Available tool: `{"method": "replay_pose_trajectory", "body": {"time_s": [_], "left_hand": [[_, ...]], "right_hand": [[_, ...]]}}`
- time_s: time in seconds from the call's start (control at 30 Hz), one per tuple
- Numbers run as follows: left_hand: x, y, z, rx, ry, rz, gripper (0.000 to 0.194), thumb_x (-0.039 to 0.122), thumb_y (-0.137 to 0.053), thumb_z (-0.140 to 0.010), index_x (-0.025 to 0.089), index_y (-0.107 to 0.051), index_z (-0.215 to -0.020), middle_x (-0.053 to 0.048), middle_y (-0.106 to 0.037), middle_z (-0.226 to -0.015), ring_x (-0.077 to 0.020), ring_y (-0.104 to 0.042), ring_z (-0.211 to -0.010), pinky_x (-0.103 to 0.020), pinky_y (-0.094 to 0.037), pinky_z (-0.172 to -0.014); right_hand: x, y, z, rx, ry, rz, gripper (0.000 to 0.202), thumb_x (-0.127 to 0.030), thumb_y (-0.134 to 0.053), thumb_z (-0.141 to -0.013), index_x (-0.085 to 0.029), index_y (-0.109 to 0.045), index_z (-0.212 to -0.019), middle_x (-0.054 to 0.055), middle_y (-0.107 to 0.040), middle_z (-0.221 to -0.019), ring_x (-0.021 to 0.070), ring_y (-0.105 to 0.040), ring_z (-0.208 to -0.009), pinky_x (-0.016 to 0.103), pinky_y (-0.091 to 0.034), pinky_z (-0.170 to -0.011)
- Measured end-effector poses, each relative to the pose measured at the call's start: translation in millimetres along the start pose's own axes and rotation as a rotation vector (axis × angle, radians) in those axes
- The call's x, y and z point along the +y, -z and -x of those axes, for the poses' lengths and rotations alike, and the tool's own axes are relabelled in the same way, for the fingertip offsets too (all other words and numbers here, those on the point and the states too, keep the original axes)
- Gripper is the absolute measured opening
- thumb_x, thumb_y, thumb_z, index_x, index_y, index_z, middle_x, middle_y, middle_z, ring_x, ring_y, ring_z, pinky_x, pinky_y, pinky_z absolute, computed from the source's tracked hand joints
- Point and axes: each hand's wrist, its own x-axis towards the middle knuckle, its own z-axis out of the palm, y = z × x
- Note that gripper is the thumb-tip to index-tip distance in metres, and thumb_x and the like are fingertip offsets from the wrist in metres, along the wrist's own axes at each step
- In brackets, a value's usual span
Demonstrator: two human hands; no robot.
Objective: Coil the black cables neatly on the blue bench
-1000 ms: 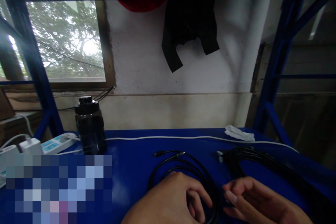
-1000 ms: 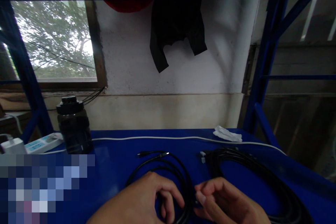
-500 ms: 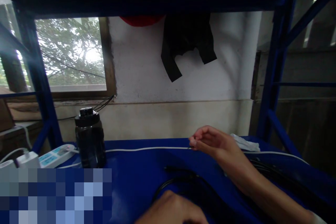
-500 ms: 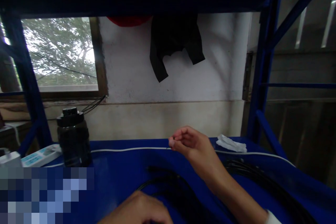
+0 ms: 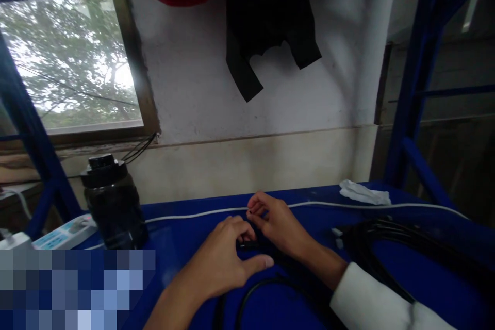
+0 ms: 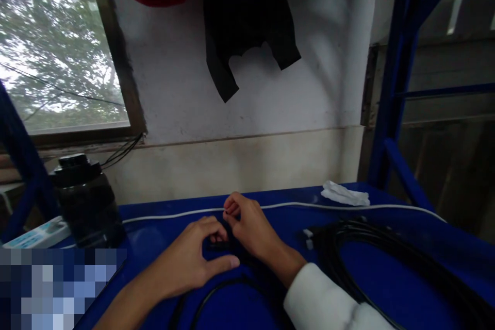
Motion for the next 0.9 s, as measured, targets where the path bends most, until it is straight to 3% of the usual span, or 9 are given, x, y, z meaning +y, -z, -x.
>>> {"method": "replay_pose_trajectory", "body": {"time_s": [0.23, 0.47, 0.63, 0.9], "left_hand": [[8, -2.9, 4, -0.011, 0.039, -0.016, 0.009, 0.026, -0.074, -0.088, 0.021, -0.066, -0.089, -0.002, -0.067, -0.096, -0.0205, -0.062, -0.092, -0.033, -0.046, -0.083], [7, -6.2, 6, 0.000, -0.017, -0.025, 0.006, 0.024, -0.065, -0.095, 0.023, -0.066, -0.101, -0.005, -0.068, -0.110, -0.0233, -0.062, -0.105, -0.037, -0.046, -0.095], [13, -6.9, 8, 0.031, -0.021, 0.006, 0.008, 0.019, -0.068, -0.091, 0.024, -0.066, -0.096, -0.002, -0.071, -0.108, -0.0216, -0.064, -0.102, -0.033, -0.046, -0.089], [10, -8.5, 3, 0.128, 0.020, -0.077, 0.014, 0.027, -0.068, -0.090, 0.023, -0.059, -0.080, 0.002, -0.066, -0.078, -0.0177, -0.060, -0.073, -0.031, -0.041, -0.068]], "right_hand": [[-4, -2, -2, -0.053, 0.027, 0.063, 0.014, -0.005, -0.065, -0.090, -0.019, -0.065, -0.092, 0.001, -0.071, -0.079, 0.0175, -0.069, -0.074, 0.028, -0.052, -0.068], [-9, 1, 1, -0.044, 0.082, 0.159, 0.015, -0.006, -0.068, -0.091, -0.020, -0.067, -0.098, 0.001, -0.074, -0.083, 0.0182, -0.071, -0.078, 0.028, -0.050, -0.071], [-15, 1, 3, -0.063, 0.130, 0.202, 0.013, -0.009, -0.066, -0.094, -0.021, -0.068, -0.099, 0.001, -0.075, -0.087, 0.0179, -0.070, -0.079, 0.027, -0.049, -0.072], [-28, -1, 5, -0.065, 0.087, 0.139, 0.018, -0.004, -0.063, -0.092, -0.020, -0.067, -0.098, -0.001, -0.074, -0.082, 0.0147, -0.068, -0.068, 0.025, -0.048, -0.066]]}}
